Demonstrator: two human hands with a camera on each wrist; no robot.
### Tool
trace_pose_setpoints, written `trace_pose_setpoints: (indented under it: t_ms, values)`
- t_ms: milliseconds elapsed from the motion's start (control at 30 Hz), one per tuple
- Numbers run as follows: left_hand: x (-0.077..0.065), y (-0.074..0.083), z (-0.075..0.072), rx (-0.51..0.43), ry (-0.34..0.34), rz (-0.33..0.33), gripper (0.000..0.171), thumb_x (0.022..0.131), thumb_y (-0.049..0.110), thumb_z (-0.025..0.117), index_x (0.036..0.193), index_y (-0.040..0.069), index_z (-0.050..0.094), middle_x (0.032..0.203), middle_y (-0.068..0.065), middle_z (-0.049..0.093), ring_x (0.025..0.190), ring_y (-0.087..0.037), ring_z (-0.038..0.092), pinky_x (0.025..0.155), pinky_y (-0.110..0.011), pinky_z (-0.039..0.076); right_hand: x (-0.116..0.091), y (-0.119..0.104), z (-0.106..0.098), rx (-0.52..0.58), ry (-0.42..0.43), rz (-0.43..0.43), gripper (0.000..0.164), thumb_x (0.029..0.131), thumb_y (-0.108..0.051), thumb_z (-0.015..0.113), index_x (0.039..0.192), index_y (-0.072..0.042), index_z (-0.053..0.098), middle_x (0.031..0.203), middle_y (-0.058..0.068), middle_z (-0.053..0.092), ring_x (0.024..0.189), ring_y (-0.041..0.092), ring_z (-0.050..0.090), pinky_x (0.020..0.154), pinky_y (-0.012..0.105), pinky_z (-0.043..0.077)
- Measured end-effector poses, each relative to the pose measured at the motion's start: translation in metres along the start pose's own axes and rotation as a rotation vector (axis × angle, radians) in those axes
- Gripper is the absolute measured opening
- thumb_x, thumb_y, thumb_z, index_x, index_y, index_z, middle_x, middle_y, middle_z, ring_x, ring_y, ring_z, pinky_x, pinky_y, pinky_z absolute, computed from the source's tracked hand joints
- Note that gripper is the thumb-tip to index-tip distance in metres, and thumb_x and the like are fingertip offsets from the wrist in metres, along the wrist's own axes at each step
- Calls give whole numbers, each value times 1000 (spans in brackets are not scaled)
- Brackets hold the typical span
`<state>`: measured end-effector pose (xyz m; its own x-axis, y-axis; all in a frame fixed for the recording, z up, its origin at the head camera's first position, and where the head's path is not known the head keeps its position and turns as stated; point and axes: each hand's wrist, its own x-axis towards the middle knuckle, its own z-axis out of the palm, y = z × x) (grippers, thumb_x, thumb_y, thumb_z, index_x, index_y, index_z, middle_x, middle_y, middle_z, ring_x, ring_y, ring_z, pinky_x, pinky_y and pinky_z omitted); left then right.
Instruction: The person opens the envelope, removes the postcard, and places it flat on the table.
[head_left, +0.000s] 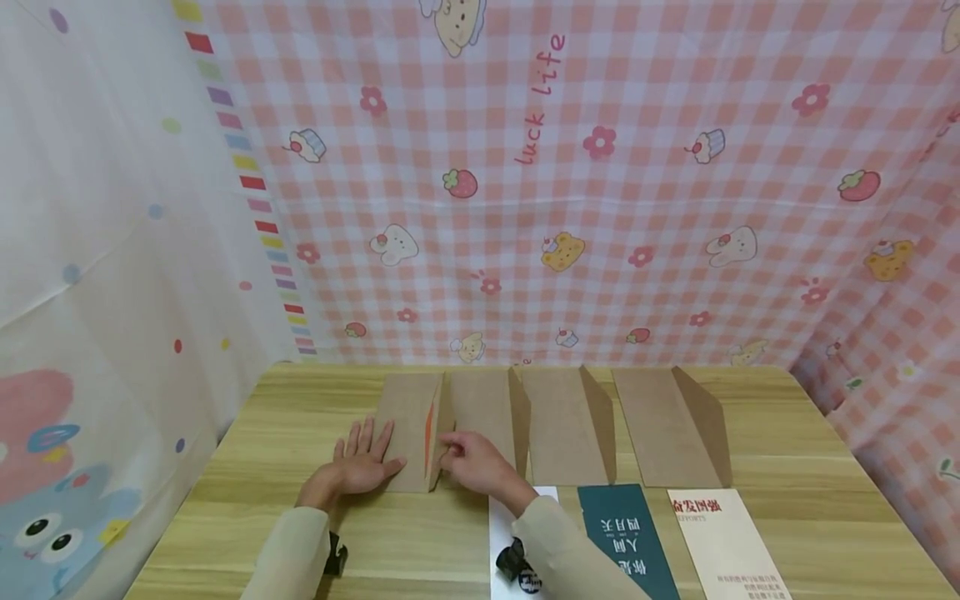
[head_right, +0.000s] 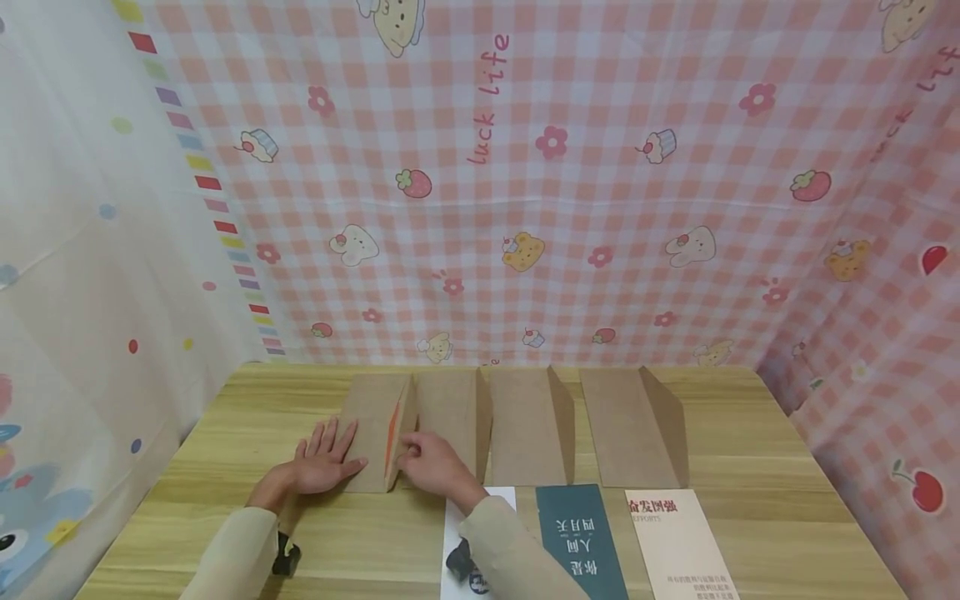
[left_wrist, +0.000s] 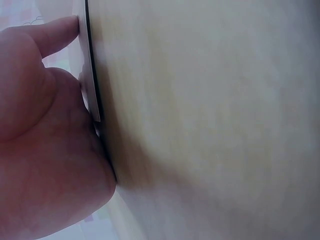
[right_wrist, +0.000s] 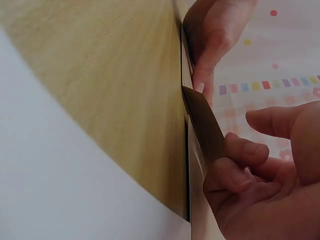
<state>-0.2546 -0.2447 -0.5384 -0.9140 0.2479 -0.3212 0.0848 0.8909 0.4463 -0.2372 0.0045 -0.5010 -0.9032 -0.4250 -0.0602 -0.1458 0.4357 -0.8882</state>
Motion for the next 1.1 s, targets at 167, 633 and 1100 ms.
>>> trace_pose_setpoints:
  t_ms: [167,633,1100]
  values:
    - [-1,1,0,-9,0,3,114,80,92,20,160,12,2,162,-24,-16,148,-44,-20,114,-66,-9,2,3,0,100,15,40,41,92,-8,59,131,5,60,89,10,68,71,12,54,59,22,42]
    - [-5,4,-2,-27,1,8,114,81,91,22,160,10,3,162,-24,-16,148,-44,-20,113,-66,-10,8,2,-4,243,61,150,41,89,-7,58,127,9,61,59,3,59,46,8,52,42,17,40]
    - [-15,15,-10,-55,-5,3,99,92,76,33,160,9,3,162,-25,-15,147,-43,-22,114,-65,-12,18,-3,6,-179,121,75,42,90,-17,66,126,3,60,129,20,62,118,34,58,99,49,47]
